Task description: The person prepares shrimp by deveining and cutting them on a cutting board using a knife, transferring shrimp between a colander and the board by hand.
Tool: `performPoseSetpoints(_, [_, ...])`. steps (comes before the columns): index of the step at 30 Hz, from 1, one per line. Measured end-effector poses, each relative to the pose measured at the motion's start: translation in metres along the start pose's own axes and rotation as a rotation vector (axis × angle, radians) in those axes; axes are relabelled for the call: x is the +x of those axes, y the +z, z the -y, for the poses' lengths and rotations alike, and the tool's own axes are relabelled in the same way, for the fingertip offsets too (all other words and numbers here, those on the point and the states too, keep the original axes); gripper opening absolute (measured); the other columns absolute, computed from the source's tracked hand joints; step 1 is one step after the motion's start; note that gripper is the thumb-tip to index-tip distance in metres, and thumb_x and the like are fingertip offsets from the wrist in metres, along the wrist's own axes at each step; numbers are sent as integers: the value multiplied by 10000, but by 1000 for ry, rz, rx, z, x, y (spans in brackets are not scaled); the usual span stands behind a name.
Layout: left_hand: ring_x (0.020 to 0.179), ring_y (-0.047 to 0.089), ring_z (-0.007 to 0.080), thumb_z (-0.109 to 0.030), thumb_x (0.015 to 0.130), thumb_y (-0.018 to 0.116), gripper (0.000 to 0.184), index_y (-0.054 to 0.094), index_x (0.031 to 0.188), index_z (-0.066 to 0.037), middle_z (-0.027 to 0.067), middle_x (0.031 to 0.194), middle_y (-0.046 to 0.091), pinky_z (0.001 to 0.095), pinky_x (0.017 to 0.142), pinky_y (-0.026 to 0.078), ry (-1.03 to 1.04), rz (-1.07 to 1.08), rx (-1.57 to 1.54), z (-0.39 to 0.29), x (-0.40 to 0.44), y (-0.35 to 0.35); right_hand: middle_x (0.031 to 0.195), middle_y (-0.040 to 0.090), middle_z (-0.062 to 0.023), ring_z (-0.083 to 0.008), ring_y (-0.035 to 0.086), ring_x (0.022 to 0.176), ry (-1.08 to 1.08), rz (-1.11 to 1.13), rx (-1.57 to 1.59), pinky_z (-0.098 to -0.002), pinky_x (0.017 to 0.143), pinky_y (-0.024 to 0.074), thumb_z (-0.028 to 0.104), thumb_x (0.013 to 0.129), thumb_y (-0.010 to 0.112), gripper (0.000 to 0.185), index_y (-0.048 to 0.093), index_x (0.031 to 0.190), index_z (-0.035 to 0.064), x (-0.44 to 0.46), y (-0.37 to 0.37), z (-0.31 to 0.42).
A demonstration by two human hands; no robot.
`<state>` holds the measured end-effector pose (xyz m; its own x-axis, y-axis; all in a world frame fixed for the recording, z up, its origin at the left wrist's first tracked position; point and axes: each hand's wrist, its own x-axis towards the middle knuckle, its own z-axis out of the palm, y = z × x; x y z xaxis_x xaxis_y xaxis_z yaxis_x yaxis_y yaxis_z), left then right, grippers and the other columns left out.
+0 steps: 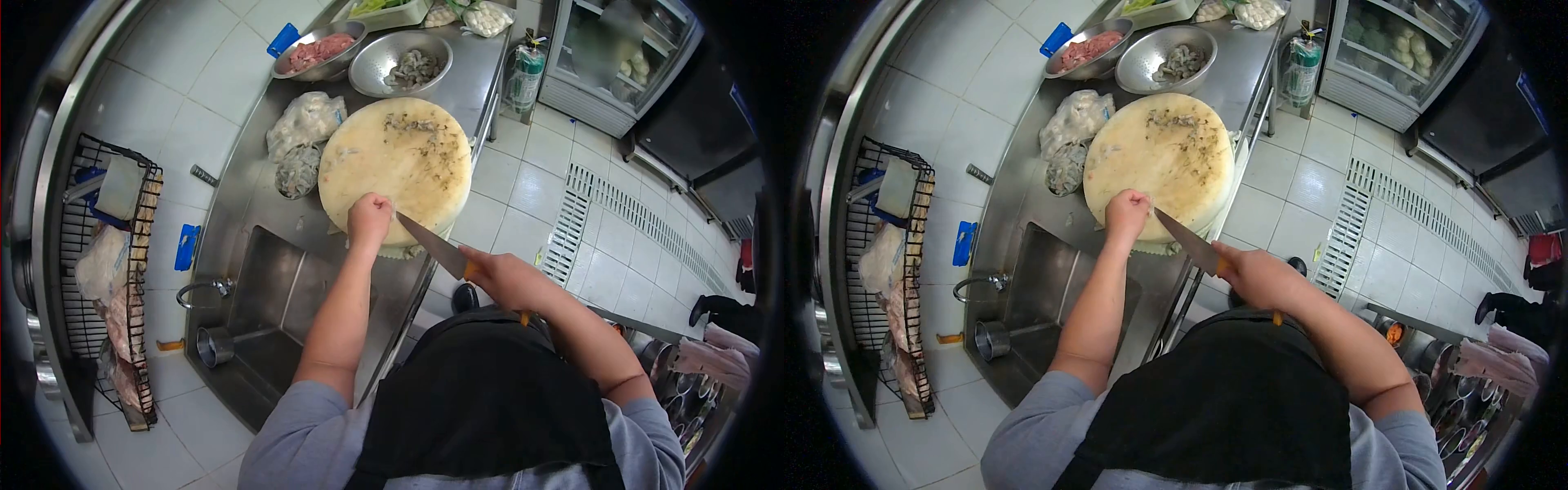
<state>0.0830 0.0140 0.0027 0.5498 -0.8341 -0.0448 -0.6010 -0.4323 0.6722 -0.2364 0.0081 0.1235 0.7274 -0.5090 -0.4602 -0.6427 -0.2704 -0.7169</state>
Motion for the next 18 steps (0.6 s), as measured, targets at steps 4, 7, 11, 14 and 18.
performPoseSetpoints(4, [694, 721, 180, -147, 901, 728, 144, 732, 892, -4, 97, 783, 756, 322, 682, 555, 9, -4, -4, 8, 4, 3, 1067, 716, -278, -451, 690, 999, -7, -21, -5, -496, 903, 532, 269, 1033, 557, 569, 421, 1568, 134, 2, 3, -1])
performPoseSetpoints(7, [685, 715, 177, -181, 898, 739, 174, 732, 851, -13, 100, 779, 754, 333, 680, 553, 11, 4, -37, -1, 4, -3, 1068, 715, -278, -450, 691, 1002, 22, -31, -10, -501, 906, 532, 266, 1032, 556, 565, 424, 1567, 142, -3, -1, 1])
performPoseSetpoints(11, [743, 724, 269, -297, 863, 753, 266, 741, 831, -33, 138, 799, 748, 395, 715, 557, -60, 57, 111, -17, 3, -12, 1069, 719, -268, -440, 697, 1001, 41, -47, -63, -508, 898, 540, 275, 1038, 534, 565, 410, 1579, 167, -6, -11, 11])
performPoseSetpoints(14, [793, 729, 336, -342, 840, 747, 298, 750, 846, -45, 165, 828, 749, 432, 744, 560, -53, 53, 121, -5, 13, -10, 1074, 725, -250, -425, 704, 995, 89, 3, -133, -511, 881, 552, 297, 1045, 508, 566, 394, 1590, 195, 1, -9, 12])
performPoseSetpoints(18, [800, 728, 333, -303, 821, 741, 259, 746, 849, -45, 168, 837, 749, 429, 742, 563, -80, 29, 146, -12, 17, -14, 1071, 730, -233, -408, 711, 986, 134, 34, -152, -508, 870, 562, 305, 1048, 487, 563, 384, 1596, 222, -11, -18, 16])
